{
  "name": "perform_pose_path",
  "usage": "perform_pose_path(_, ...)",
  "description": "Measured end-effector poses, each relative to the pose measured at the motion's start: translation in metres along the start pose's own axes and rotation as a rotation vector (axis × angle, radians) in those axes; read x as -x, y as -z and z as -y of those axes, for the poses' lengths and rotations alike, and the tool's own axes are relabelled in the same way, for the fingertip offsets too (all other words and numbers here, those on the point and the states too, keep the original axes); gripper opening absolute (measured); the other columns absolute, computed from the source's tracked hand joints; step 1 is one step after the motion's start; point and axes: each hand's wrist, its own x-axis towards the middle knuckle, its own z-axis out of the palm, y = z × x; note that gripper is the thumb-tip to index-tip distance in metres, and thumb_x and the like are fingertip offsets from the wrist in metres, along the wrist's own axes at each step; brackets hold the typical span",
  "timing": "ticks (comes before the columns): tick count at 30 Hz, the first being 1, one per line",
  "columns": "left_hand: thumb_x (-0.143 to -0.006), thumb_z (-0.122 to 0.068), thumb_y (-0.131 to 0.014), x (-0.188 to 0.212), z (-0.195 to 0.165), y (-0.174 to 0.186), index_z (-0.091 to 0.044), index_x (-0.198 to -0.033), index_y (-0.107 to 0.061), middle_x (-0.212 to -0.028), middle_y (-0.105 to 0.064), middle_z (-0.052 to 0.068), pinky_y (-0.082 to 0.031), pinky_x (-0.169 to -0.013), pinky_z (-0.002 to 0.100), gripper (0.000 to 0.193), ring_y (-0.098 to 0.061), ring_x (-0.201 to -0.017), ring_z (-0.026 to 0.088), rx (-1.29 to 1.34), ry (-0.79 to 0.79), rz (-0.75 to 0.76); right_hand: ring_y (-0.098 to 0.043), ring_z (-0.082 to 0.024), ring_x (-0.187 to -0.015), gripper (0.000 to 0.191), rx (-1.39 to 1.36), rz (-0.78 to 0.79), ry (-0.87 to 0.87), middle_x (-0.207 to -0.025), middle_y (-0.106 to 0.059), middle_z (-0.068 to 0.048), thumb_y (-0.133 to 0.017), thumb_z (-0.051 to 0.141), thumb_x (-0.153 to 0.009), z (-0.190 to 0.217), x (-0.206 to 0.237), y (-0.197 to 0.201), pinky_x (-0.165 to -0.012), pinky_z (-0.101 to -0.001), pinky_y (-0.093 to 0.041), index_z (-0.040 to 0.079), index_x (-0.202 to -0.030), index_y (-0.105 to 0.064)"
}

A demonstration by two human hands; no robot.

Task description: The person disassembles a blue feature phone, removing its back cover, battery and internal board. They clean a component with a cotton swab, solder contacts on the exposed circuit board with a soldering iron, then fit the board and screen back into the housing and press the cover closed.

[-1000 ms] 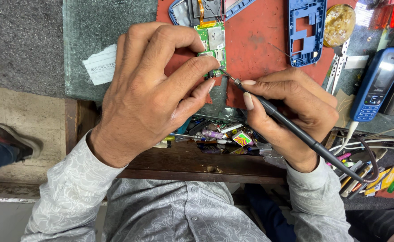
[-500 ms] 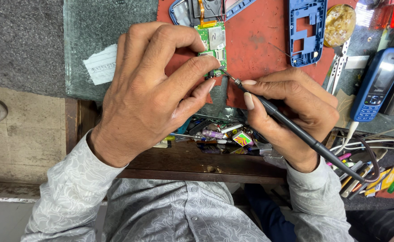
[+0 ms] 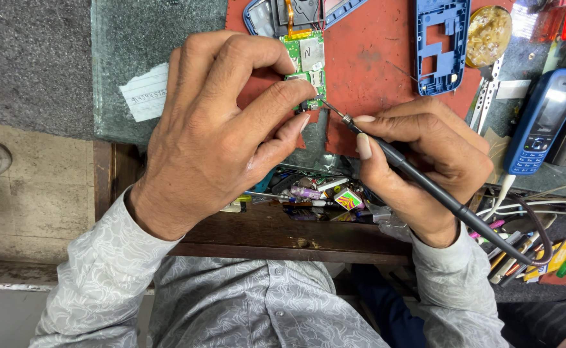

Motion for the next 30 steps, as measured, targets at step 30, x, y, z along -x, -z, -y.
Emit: perform_pose_path(30, -0.094, -0.011, -0.085, 0.0011, 0.0007, -0.0001, -0.005, -0.115, -0.07, -0.125, -0.055, 0.005, -0.046, -0.106, 0.042, 0.026, -0.049, -0.121, 0.028, 0.015, 0.003, 0.001, -0.069, -0.017, -0.082, 0.016, 0.039, 0.036, 0.038, -0.102, -0.072, -0.015, -0.078, -0.001, -0.093, 0.0051, -0.0017, -0.0001, -0.072, -0.0247, -0.053, -0.003, -0.107, -0.07)
